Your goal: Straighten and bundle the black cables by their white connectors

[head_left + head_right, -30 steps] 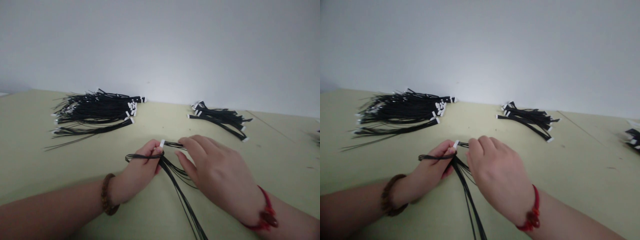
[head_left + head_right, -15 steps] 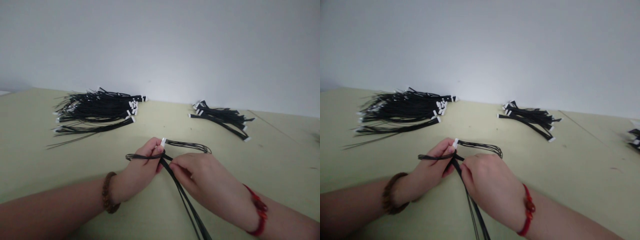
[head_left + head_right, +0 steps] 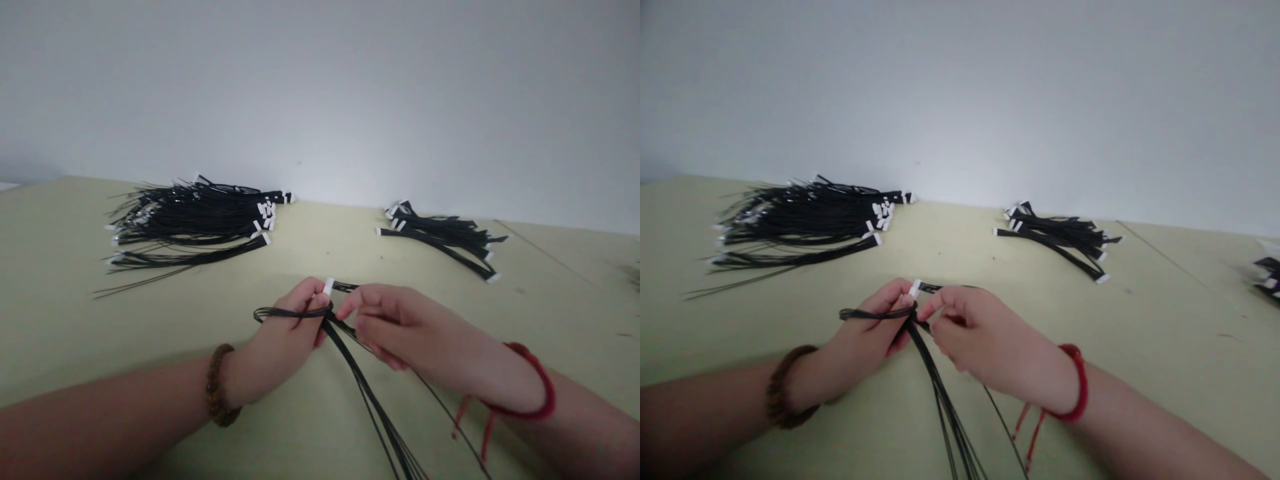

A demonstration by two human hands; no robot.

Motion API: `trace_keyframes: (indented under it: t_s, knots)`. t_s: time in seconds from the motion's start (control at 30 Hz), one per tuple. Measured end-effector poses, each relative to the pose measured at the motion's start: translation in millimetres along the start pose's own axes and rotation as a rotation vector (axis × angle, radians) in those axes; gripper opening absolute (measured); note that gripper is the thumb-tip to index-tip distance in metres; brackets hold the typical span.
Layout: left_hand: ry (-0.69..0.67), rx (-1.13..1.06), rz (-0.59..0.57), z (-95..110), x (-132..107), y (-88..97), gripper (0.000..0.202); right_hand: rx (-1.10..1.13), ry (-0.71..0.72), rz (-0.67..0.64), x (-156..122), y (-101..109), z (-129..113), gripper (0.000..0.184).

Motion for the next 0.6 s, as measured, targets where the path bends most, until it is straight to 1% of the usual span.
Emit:
trace_keyframes:
  t_s: [0.03, 0.07, 0.1, 0.13, 0.17, 0.2, 0.23, 0.27, 0.3, 0.33, 0.37, 0.4, 0.43, 0.47, 0.5, 0.57, 0.6]
  knots:
    - [0.008, 0.001, 0.002, 1, 0, -0.3, 0.028, 0.192, -0.061, -0.107, -1, 3, -1, 0.018]
    - [0.013, -0.001, 0.006, 2, -1, -0.5, 0.028, 0.367, -0.088, -0.204, -2, 7, -3, 0.018]
    - [0.016, -0.005, 0.009, 2, -1, -0.6, 0.028, 0.498, -0.081, -0.276, -3, 14, -6, 0.017]
    - [0.02, -0.007, 0.013, 2, -1, -0.6, 0.028, 0.574, -0.04, -0.312, -3, 22, -9, 0.016]
    - [0.025, -0.006, 0.017, 2, -2, -0.5, 0.028, 0.579, 0.024, -0.303, -2, 30, -12, 0.015]
    - [0.031, 0.0, 0.022, 1, -2, -0.2, 0.029, 0.534, 0.104, -0.241, -1, 40, -15, 0.015]
    - [0.036, 0.007, 0.026, 0, -2, 0.1, 0.029, 0.489, 0.203, -0.133, 1, 50, -19, 0.013]
    - [0.042, 0.014, 0.028, -1, -2, 0.4, 0.029, 0.478, 0.3, 0.002, 0, 61, -25, 0.013]
    - [0.047, 0.019, 0.027, -2, -1, 0.5, 0.03, 0.527, 0.386, 0.145, -2, 71, -31, 0.019]
    - [0.051, 0.023, 0.024, -3, -1, 0.5, 0.03, 0.629, 0.448, 0.278, -6, 80, -36, 0.029]
    - [0.053, 0.022, 0.022, -3, -1, 0.5, 0.03, 0.741, 0.474, 0.39, -10, 86, -40, 0.038]
    - [0.056, 0.017, 0.022, -3, -1, 0.6, 0.03, 0.824, 0.465, 0.467, -15, 89, -42, 0.045]
    - [0.058, 0.012, 0.023, -3, -1, 0.5, 0.029, 0.836, 0.425, 0.508, -19, 89, -43, 0.05]
    - [0.065, 0.005, 0.021, -3, -2, 0.2, 0.029, 0.791, 0.382, 0.503, -23, 85, -45, 0.05]
    - [0.072, -0.005, 0.02, -3, -2, -0.2, 0.028, 0.715, 0.352, 0.455, -26, 78, -46, 0.042]
    - [0.088, -0.03, 0.017, -3, -2, -1.3, 0.028, 0.538, 0.299, 0.297, -30, 58, -45, 0.024]
    - [0.094, -0.043, 0.016, -3, -2, -1.9, 0.028, 0.441, 0.273, 0.223, -31, 46, -43, 0.019]
Point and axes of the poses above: each hand's wrist, its own x-axis towards the middle knuckle, its own y-axis out of the back of the hand, z = x × y, the point moved 5 cm from there along x, towards the middle knuckle, and after that the axes turned 12 degrees about z, right-handed, at the moved point
